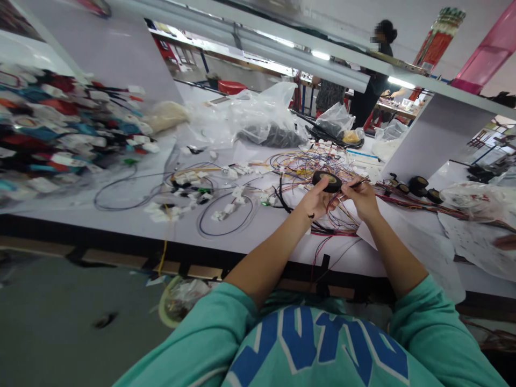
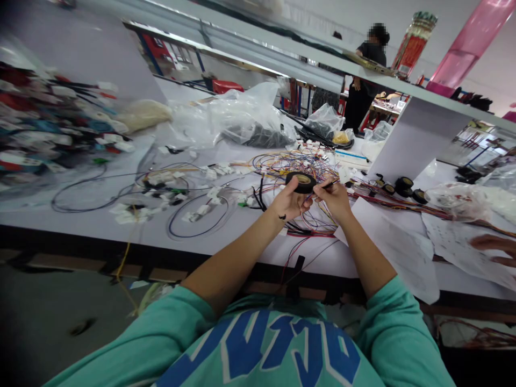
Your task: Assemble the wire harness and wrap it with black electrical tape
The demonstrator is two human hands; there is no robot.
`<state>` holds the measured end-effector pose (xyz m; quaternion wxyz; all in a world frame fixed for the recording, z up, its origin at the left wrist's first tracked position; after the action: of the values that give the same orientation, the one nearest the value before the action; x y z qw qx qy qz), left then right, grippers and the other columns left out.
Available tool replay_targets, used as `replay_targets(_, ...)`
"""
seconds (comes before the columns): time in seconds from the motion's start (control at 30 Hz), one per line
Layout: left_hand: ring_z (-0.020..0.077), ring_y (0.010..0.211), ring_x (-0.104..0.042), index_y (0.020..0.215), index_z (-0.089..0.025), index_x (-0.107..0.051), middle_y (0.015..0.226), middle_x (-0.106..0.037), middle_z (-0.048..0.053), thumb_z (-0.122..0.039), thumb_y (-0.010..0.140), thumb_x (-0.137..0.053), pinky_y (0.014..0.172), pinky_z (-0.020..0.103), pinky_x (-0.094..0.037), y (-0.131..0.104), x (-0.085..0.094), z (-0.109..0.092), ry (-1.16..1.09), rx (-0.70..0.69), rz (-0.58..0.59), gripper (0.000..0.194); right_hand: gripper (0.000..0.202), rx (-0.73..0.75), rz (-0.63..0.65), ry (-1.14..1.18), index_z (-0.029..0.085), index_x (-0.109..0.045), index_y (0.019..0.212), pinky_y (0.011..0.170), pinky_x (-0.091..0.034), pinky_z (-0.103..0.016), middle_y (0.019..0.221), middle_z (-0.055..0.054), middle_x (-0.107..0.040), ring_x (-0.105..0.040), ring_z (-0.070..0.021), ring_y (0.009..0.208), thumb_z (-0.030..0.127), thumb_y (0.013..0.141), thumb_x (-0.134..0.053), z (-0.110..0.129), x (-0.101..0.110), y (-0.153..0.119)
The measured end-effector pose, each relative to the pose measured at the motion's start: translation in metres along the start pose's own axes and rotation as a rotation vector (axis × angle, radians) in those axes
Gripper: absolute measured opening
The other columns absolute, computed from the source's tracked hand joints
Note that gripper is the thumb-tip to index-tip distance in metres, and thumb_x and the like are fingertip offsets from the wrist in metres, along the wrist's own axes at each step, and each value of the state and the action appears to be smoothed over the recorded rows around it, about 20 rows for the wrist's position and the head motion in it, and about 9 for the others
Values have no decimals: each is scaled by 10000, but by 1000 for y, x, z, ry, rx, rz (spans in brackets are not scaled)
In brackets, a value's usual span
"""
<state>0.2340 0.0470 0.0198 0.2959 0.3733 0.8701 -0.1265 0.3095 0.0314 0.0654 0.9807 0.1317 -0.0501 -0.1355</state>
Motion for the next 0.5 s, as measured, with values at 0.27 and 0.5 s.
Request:
replay_targets(0.27,109,726,-476,867,-194,-512,848,-475,-10,-319,349,-819,634,235,-404,-17,-24,-22,650,-349,104,615,277,-100,-103,-96,177,-502,518,449,-370,-218,456,46,-518,-456,-73,439,371,468,-693,-4,30,10)
replay_targets(0.5,80,539,-367,626,-188,-371,577,-365,-62,-138,665,-551,542,220,-303,-16,1,-43,825,-567,-416,191,247,9,-55,-270,179,-527,596,415,-320,-211,430,72,-450,-410,-67,398,394,562,-644,18,12,-2)
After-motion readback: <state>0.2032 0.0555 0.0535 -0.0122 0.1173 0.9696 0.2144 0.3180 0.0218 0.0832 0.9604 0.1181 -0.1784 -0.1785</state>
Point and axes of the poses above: each hand's wrist, its own y-axis towards the middle knuckle, its own x-axis out of the back of the hand, z = x × y, the point moved 10 cm from there along y, towards the middle knuckle
